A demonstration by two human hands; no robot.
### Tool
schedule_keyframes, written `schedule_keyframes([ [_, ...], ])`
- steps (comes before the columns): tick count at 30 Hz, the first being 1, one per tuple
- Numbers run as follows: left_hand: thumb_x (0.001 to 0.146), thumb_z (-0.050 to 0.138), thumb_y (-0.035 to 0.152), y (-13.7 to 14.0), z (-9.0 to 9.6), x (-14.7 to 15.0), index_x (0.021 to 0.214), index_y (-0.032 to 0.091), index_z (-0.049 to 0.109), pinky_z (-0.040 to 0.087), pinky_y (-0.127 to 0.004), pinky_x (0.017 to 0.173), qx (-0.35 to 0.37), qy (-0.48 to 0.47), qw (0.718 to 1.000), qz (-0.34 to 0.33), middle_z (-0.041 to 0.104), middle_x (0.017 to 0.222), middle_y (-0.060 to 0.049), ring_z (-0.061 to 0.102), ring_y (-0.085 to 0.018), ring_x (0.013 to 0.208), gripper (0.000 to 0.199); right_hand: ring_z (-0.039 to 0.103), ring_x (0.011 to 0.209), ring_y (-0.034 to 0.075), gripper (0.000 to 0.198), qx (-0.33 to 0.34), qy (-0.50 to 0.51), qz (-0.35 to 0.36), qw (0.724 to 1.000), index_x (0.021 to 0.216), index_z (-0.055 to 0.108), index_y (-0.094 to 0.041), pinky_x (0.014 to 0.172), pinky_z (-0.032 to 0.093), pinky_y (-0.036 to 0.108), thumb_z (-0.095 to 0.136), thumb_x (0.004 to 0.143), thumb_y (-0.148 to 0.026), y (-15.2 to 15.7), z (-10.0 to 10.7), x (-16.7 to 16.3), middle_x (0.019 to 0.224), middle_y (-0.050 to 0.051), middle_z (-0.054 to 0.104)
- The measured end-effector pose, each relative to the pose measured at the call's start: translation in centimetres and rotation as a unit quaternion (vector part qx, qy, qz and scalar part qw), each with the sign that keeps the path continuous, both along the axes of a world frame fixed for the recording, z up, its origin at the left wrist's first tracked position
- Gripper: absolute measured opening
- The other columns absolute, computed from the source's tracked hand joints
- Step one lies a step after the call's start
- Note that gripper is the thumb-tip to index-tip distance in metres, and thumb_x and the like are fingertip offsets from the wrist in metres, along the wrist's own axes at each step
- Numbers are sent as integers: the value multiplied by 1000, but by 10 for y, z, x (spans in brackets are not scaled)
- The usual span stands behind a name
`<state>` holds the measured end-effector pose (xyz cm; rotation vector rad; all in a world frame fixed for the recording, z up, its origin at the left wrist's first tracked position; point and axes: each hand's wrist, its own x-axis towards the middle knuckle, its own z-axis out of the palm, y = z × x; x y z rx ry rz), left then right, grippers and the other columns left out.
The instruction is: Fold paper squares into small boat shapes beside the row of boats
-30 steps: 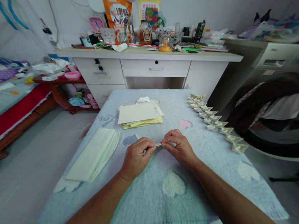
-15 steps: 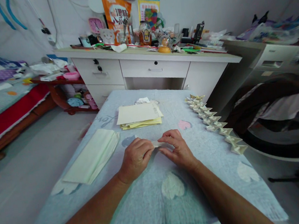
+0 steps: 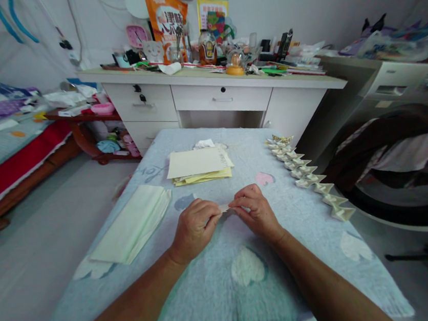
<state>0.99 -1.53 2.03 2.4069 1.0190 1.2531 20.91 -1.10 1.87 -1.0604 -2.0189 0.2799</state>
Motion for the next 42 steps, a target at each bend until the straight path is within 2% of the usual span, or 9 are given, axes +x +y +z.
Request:
schedule_keyframes([
  [7,86,55,14,-1,1,-3,82,18,64,45,-30,74,23,31,999,14,69,81,-3,58,-16,77,11,51,87,20,11,10,-13,-4,1000,89,72,-25,79,42,36,63,86,-20,4,-2,7,84,4,65],
  [13,86,56,16,-4,-1,-2,85,20,65,41,-36,78,96,104,988,55,70,84,-2,56,-18,81,10,53,85,19,14,-7,-14,-8,1000,93,69,-22,78,44,33,58,87,-17,5,-7,11,86,5,64],
  [17,89,51,15,-6,-4,4,83,19,63,42,-37,81,126,167,977,29,69,89,-4,58,-18,85,14,56,82,18,26,-49,-19,-8,999,95,66,-20,77,45,32,52,80,-5,5,-11,10,85,4,66],
  [23,91,49,17,-8,-17,11,83,17,63,48,-35,80,90,252,963,-42,65,90,-6,60,-20,91,16,55,84,18,33,-99,-68,-33,992,88,66,-18,80,42,32,47,70,2,7,-16,10,84,4,64],
  [27,92,47,16,-8,-22,12,86,17,63,50,-33,81,67,251,964,-59,65,89,-6,61,-19,92,17,53,87,18,29,-99,-93,-32,990,89,67,-18,80,41,32,50,75,0,6,-16,7,87,5,62],
  [33,93,47,16,-7,-22,10,86,17,65,51,-33,83,51,227,970,-71,66,91,-6,61,-18,93,19,53,84,17,21,-93,-124,8,988,90,71,-19,79,40,31,55,84,-7,7,-22,4,87,5,64],
  [42,91,46,16,-7,-20,10,84,18,66,52,-32,80,45,194,976,-83,65,87,-6,62,-18,88,21,49,86,19,27,-89,-199,-21,976,106,68,-23,78,36,32,56,86,-11,7,-23,1,91,5,61],
])
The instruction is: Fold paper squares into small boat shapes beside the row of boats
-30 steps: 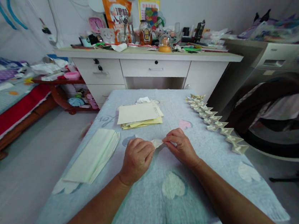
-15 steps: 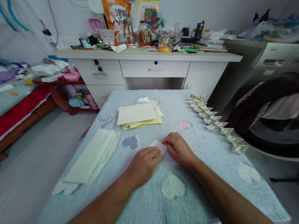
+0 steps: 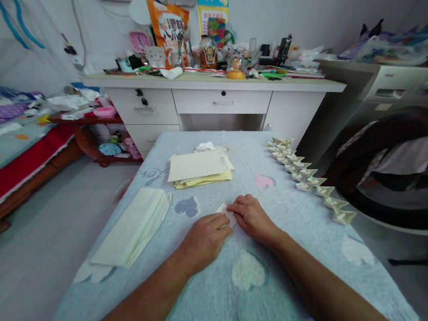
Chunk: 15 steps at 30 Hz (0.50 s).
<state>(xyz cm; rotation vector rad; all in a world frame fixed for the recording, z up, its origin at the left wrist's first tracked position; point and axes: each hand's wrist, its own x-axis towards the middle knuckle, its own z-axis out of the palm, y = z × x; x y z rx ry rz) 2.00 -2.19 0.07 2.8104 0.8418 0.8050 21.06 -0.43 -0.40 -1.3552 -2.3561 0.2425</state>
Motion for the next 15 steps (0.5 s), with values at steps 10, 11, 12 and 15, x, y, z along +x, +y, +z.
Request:
schedule_keyframes([
  [10,91,46,16,6,-7,1,79,19,60,49,-26,68,-80,-17,995,60,64,76,0,61,-14,74,19,45,90,21,36,1,-60,-15,998,120,61,-26,76,32,34,55,87,-16,-5,5,-7,97,7,57],
  [11,90,48,16,7,-8,3,80,20,59,48,-25,66,-79,-19,994,79,64,76,0,60,-14,73,16,44,90,22,35,0,-62,-17,998,121,60,-27,77,32,34,56,87,-18,-5,6,-7,97,7,57],
  [12,89,50,15,8,-8,4,82,20,59,48,-26,68,-74,-23,993,90,64,79,0,60,-15,75,13,44,90,22,35,-1,-64,-20,998,121,60,-27,77,32,34,57,87,-19,-5,6,-8,98,7,57],
  [15,87,54,15,9,-6,6,81,19,59,49,-29,76,-65,-12,994,86,64,84,-3,60,-17,84,9,44,90,22,38,-4,-71,-27,997,124,58,-27,77,31,35,57,87,-20,-6,7,-9,98,7,56],
])
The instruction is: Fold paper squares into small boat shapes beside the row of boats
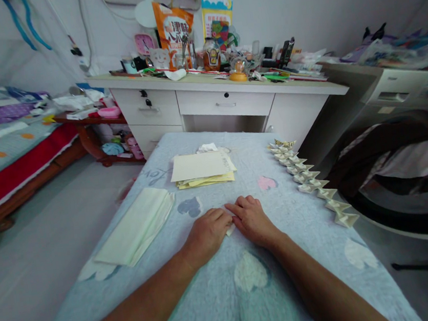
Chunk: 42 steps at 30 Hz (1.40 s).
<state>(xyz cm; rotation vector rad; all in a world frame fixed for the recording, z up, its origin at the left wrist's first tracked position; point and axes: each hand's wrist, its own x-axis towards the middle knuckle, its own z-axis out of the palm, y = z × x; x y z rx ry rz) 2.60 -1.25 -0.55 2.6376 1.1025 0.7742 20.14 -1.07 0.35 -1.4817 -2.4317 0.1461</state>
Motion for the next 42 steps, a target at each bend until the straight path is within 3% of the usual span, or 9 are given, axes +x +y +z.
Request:
schedule_keyframes([
  [4,85,58,16,1,-2,-2,89,18,62,50,-34,86,-9,10,1000,11,66,96,-5,60,-19,95,7,43,92,23,39,-13,1,-5,1000,126,57,-28,78,31,36,58,87,-24,-1,1,2,100,7,54],
  [8,85,59,19,1,-11,-4,109,19,60,45,-37,98,-2,44,998,34,63,119,-7,56,-22,112,24,42,96,23,41,-31,7,-5,999,127,55,-30,82,31,37,58,86,-29,-2,5,8,104,7,52],
  [13,86,59,25,-1,-11,-4,122,22,52,41,-40,99,-8,90,994,63,57,131,-5,48,-22,122,37,40,101,23,48,-39,12,5,999,131,52,-29,87,30,38,59,84,-30,-1,8,11,110,7,49],
  [17,86,60,25,-2,-5,-4,122,21,51,40,-39,98,-21,103,993,59,57,130,-5,46,-22,122,37,39,103,24,50,-38,2,6,999,134,50,-30,88,29,38,58,85,-30,-1,9,10,113,7,49],
  [25,86,58,24,0,0,-6,118,21,53,39,-39,97,-26,120,991,51,55,134,-5,46,-23,122,32,40,102,24,31,-26,-26,28,999,118,64,-32,90,28,41,56,88,-35,-1,17,20,109,7,51],
  [34,86,58,24,1,-2,-7,115,22,55,40,-40,96,-24,117,991,53,56,133,-4,47,-23,121,29,42,98,23,35,-46,1,76,996,122,62,-34,89,31,40,58,87,-34,0,25,39,108,6,52],
  [42,88,57,26,1,-1,-6,114,23,55,40,-39,96,-24,126,990,51,55,134,-3,47,-22,122,27,43,95,21,33,-82,16,98,992,120,63,-34,88,32,39,59,88,-33,4,21,43,103,6,52],
])
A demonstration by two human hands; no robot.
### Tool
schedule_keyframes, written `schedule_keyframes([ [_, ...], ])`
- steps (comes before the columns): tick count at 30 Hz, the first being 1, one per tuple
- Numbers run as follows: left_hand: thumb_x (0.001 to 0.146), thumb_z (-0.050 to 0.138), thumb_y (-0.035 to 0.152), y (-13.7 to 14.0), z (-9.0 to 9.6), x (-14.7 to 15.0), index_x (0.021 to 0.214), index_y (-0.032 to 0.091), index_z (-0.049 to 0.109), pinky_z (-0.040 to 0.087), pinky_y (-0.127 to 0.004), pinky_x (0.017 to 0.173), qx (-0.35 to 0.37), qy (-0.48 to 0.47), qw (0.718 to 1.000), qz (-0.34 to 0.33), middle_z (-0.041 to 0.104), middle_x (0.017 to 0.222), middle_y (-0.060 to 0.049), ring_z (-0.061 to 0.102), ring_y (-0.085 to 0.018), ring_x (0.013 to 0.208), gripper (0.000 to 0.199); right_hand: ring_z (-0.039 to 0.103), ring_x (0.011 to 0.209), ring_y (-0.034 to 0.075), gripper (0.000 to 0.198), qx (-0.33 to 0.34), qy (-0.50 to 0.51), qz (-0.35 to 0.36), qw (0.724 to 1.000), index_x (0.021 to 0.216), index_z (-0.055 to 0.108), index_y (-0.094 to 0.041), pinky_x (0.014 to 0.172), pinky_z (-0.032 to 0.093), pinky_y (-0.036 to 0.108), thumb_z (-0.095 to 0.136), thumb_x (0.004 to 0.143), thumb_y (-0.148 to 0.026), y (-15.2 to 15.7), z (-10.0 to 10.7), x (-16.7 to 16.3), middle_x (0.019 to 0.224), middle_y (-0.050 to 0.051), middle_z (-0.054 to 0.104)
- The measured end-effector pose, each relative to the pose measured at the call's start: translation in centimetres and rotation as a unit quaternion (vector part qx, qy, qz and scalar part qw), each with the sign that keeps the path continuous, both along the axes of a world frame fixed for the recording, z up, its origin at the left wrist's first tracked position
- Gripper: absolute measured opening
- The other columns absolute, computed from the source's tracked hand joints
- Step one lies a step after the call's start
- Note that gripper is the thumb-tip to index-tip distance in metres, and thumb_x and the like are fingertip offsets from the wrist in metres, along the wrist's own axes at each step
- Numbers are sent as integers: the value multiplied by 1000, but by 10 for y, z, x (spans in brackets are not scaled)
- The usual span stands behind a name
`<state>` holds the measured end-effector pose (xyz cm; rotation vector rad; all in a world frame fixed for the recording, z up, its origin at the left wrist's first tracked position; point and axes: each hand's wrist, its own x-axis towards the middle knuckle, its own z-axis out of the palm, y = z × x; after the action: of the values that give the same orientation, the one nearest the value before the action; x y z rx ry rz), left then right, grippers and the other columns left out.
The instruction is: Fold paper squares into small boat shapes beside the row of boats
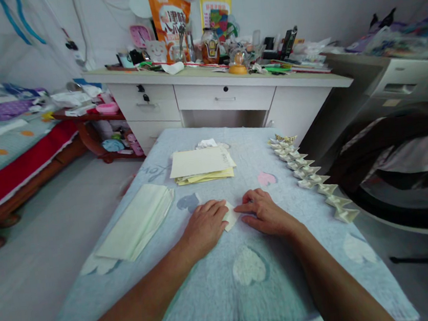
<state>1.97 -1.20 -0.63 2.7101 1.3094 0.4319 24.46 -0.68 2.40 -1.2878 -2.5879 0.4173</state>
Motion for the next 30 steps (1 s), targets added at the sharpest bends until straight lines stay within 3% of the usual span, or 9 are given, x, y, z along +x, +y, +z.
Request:
schedule_keyframes([
  [10,90,52,28,0,-1,-2,124,31,55,40,-39,96,-8,10,1000,-9,54,136,-1,45,-22,123,34,44,96,21,39,-11,-2,1,1000,126,59,-34,88,34,40,60,87,-37,2,0,0,104,7,52],
  [19,90,52,27,1,-2,-4,122,33,58,40,-41,95,-18,-4,1000,-6,54,136,-1,45,-23,124,34,50,103,21,27,-32,3,28,999,113,68,-32,92,37,38,59,88,-34,1,10,12,109,6,57],
  [23,88,54,26,2,-3,-4,121,34,58,40,-41,95,-24,-17,1000,-2,54,136,0,45,-23,123,34,52,101,20,21,-23,20,27,999,97,73,-26,92,37,37,54,90,-33,1,10,9,106,6,60],
  [26,87,56,25,2,-3,-4,121,33,57,39,-41,96,-30,-36,999,-3,55,134,-1,45,-23,122,35,52,96,20,22,1,42,-21,999,90,71,-21,90,36,36,51,91,-31,0,3,-7,100,6,61],
  [27,86,58,24,2,-3,-3,124,31,54,39,-40,96,-32,-46,998,0,56,133,-2,46,-23,122,39,51,97,21,21,13,48,-54,997,98,68,-20,90,36,37,54,89,-32,-1,-1,-14,102,7,60],
  [30,84,60,26,2,-3,-3,137,24,39,37,-41,98,-39,-83,996,23,57,130,-8,48,-23,120,57,45,108,27,47,57,52,-129,989,121,56,-16,95,33,42,62,81,-40,-4,-11,-37,117,12,55],
])
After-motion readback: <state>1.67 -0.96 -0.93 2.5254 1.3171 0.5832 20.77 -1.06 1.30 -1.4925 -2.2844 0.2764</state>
